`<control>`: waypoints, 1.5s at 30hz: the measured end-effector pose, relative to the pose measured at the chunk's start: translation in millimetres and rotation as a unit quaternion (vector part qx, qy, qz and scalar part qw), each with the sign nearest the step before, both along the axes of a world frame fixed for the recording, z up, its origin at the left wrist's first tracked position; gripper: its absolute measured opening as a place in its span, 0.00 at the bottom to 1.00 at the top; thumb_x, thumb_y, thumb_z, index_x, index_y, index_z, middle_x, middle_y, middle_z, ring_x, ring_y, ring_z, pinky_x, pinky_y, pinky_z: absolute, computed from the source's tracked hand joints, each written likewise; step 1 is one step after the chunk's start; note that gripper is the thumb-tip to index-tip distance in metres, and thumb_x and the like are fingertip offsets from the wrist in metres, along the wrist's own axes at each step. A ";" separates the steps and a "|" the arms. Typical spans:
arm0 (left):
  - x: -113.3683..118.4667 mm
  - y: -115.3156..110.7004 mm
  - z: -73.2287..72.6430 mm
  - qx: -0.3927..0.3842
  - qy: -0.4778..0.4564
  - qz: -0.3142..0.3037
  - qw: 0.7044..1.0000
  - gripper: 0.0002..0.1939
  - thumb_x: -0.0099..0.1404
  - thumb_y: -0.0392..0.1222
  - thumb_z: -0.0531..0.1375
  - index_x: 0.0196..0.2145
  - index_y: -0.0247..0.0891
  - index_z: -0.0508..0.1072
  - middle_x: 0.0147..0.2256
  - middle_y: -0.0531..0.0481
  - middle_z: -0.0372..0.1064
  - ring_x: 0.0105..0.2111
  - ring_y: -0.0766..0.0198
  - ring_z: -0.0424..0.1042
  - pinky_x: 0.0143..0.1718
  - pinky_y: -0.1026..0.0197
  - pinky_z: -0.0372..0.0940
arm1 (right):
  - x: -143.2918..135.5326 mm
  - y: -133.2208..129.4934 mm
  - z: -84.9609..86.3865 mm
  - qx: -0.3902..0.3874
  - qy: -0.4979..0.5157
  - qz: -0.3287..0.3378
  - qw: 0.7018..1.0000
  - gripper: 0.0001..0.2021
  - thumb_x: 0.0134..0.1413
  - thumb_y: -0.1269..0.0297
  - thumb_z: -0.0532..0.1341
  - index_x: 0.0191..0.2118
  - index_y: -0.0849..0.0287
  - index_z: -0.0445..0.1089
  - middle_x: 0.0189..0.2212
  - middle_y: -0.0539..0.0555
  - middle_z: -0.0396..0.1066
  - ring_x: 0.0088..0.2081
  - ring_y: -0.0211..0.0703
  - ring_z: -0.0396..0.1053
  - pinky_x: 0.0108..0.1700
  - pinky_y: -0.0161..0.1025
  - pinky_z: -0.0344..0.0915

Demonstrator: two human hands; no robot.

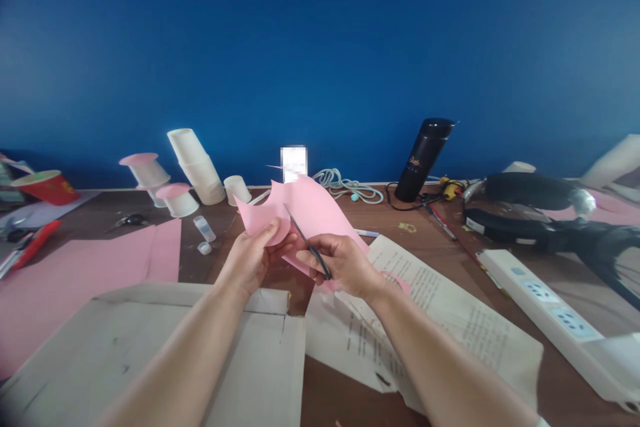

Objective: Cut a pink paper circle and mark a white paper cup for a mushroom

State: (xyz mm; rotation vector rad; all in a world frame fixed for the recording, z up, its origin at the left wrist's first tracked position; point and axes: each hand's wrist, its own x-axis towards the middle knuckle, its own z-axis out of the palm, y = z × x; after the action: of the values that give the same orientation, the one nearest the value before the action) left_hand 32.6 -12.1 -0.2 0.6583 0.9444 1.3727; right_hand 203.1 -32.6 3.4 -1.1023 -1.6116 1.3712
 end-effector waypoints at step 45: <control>0.8 0.9 2.1 0.003 0.057 0.021 0.998 0.15 0.52 0.40 0.66 0.34 0.24 0.75 0.30 0.36 0.74 0.28 0.54 0.76 0.29 0.55 0.73 | 0.4 0.1 1.4 -0.032 -0.002 0.003 0.999 0.18 0.46 0.52 0.66 0.37 0.61 0.71 0.18 0.47 0.66 0.19 0.34 0.64 0.21 0.31 0.58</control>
State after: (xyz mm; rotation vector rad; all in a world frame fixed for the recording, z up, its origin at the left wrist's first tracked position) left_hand 33.4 -11.2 1.8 0.7304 1.0508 1.3877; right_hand 203.4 -32.5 4.8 -1.1386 -1.5856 1.4343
